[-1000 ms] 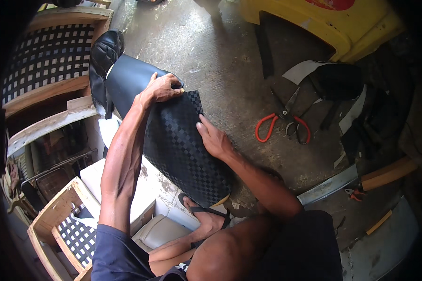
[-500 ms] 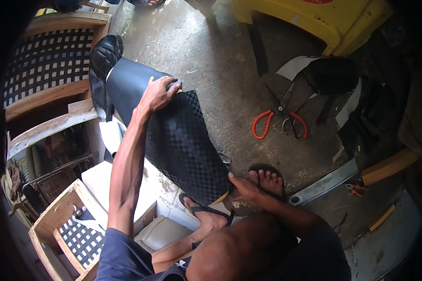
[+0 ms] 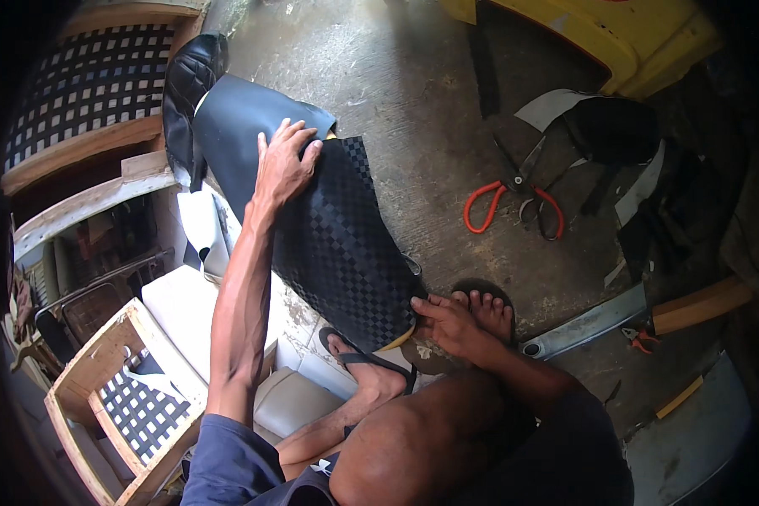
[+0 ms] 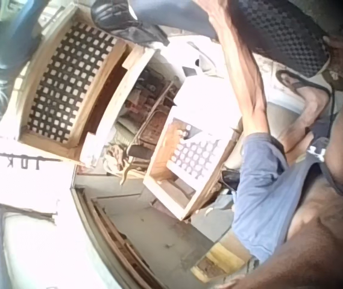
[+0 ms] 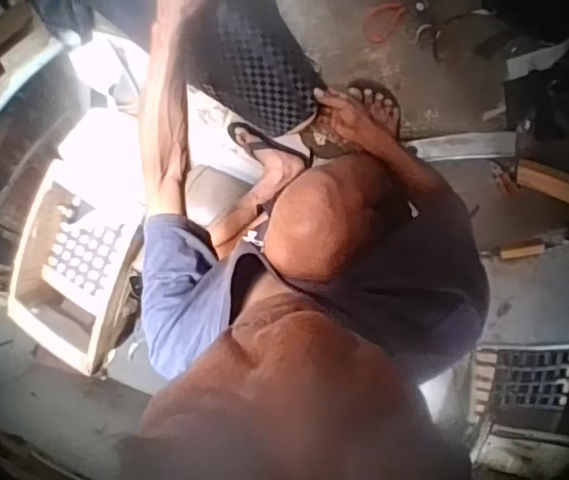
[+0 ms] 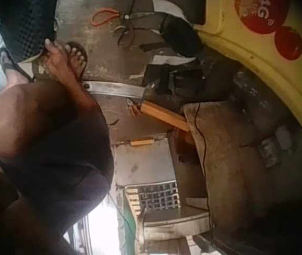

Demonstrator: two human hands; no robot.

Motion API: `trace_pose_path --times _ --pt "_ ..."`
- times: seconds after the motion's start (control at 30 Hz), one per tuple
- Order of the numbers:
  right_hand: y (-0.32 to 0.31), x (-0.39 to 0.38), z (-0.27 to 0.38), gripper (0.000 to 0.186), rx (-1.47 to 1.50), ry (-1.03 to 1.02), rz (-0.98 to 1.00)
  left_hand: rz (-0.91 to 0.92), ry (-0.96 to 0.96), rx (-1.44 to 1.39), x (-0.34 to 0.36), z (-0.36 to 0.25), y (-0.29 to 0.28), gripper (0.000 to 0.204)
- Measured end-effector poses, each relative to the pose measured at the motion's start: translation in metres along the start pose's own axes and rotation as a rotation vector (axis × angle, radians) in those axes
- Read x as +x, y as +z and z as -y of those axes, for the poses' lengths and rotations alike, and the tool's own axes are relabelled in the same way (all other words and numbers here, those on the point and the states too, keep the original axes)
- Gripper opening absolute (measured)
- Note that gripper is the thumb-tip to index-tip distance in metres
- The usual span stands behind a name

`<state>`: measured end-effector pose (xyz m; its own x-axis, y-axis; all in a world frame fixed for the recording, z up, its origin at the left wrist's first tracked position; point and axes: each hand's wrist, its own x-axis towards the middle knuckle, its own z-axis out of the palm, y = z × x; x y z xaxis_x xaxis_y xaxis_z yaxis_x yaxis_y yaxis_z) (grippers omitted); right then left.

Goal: The person applies a new seat cover to a motorcycle seat by hand, pulling the fabric tight over the foam and trimming the excess with shears.

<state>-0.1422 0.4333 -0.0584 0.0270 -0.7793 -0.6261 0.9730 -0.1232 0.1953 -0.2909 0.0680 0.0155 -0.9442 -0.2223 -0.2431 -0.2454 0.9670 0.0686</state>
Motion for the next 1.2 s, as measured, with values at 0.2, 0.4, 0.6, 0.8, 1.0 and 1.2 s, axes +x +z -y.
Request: trace_pose_path --times 0.2,0.4,0.6,0.8,1.0,1.2 --pt "0.046 -0.005 0.043 0.017 -0.151 -0.139 0.081 -0.427 -0.120 -0.169 -0.046 -0.012 -0.003 0.045" --pt "0.038 -0.008 0.076 0.023 -0.458 -0.225 -0.142 -0.477 -0.285 -0.259 -0.102 -0.016 0.019 0.046" --pt "0.030 -0.013 0.061 0.019 -0.357 -0.335 -0.192 -0.388 -0.400 -0.264 -0.131 0.002 0.018 0.044" --pt "0.033 -0.010 0.054 0.011 -0.253 -0.343 -0.192 -0.465 -0.383 -0.252 -0.135 0.053 0.026 0.043" --pt "0.030 -0.010 0.053 0.009 -0.244 -0.356 -0.204 -0.281 -0.501 -0.383 -0.124 0.069 0.009 0.031" --pt "0.029 -0.008 0.050 0.010 -0.252 -0.363 -0.217 -0.340 -0.552 -0.471 -0.120 0.076 0.011 0.026"
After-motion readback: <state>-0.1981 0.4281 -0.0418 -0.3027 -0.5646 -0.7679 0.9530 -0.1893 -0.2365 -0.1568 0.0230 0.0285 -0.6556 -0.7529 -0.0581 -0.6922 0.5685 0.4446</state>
